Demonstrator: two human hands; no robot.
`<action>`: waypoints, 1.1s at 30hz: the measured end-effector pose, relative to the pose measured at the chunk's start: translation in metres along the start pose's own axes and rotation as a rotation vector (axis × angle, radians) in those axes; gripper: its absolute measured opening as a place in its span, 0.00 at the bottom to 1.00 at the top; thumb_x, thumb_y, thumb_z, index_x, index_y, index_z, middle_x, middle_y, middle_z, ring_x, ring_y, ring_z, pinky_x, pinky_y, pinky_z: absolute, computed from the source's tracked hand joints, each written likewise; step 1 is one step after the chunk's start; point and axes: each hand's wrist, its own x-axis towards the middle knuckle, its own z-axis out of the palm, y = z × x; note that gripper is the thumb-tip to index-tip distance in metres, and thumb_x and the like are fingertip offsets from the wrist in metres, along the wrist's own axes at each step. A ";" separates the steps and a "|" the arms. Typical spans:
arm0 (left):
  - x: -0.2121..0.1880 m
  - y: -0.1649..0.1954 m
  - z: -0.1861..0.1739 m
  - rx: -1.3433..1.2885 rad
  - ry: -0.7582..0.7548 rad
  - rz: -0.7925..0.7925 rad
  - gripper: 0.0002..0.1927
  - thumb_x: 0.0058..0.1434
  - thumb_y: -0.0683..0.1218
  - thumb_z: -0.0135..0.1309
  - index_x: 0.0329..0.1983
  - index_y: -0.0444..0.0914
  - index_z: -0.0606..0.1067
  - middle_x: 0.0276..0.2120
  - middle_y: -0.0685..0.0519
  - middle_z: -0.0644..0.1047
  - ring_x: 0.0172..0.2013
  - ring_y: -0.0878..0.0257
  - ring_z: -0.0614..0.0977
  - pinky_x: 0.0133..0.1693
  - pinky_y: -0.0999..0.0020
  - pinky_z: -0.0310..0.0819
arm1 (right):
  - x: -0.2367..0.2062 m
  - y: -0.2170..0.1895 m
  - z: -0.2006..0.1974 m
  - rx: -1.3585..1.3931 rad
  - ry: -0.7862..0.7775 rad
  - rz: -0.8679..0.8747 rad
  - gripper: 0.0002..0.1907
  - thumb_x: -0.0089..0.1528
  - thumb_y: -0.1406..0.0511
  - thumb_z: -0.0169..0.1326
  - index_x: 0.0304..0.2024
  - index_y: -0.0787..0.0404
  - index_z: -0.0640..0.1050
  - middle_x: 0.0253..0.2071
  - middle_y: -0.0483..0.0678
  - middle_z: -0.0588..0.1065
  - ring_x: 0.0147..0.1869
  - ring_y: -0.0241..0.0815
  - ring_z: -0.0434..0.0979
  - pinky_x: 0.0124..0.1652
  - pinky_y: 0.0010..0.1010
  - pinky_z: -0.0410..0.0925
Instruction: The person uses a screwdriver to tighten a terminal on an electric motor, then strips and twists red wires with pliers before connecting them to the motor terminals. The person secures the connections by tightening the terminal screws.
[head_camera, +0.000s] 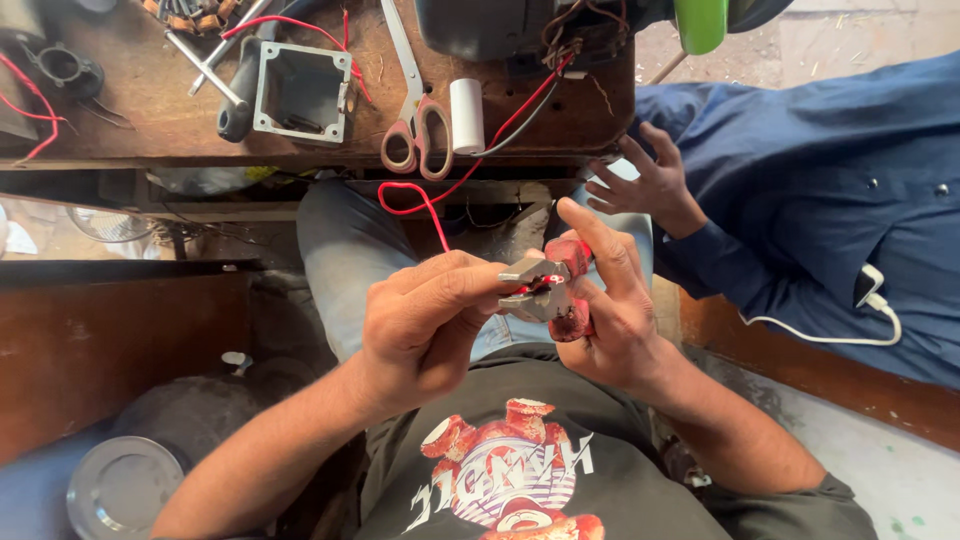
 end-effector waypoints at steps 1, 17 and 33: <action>-0.001 0.000 0.001 -0.017 0.009 -0.009 0.16 0.65 0.28 0.53 0.54 0.33 0.75 0.37 0.47 0.80 0.36 0.59 0.84 0.38 0.72 0.78 | 0.000 0.001 0.001 -0.001 0.007 -0.012 0.23 0.50 0.75 0.59 0.50 0.70 0.79 0.70 0.63 0.62 0.62 0.57 0.72 0.60 0.44 0.69; -0.010 -0.007 0.003 -0.264 -0.005 -0.254 0.08 0.72 0.34 0.53 0.52 0.30 0.76 0.37 0.52 0.79 0.36 0.72 0.78 0.41 0.77 0.72 | 0.010 0.038 -0.005 -0.239 0.122 -0.243 0.21 0.66 0.59 0.61 0.52 0.70 0.78 0.71 0.68 0.57 0.68 0.67 0.69 0.63 0.59 0.67; -0.008 -0.010 0.005 -0.850 -0.041 -0.513 0.13 0.77 0.45 0.50 0.55 0.30 0.75 0.36 0.57 0.74 0.32 0.73 0.68 0.33 0.76 0.59 | 0.007 0.033 -0.010 -0.122 0.042 -0.170 0.17 0.54 0.66 0.66 0.42 0.68 0.80 0.57 0.59 0.72 0.54 0.56 0.76 0.50 0.45 0.72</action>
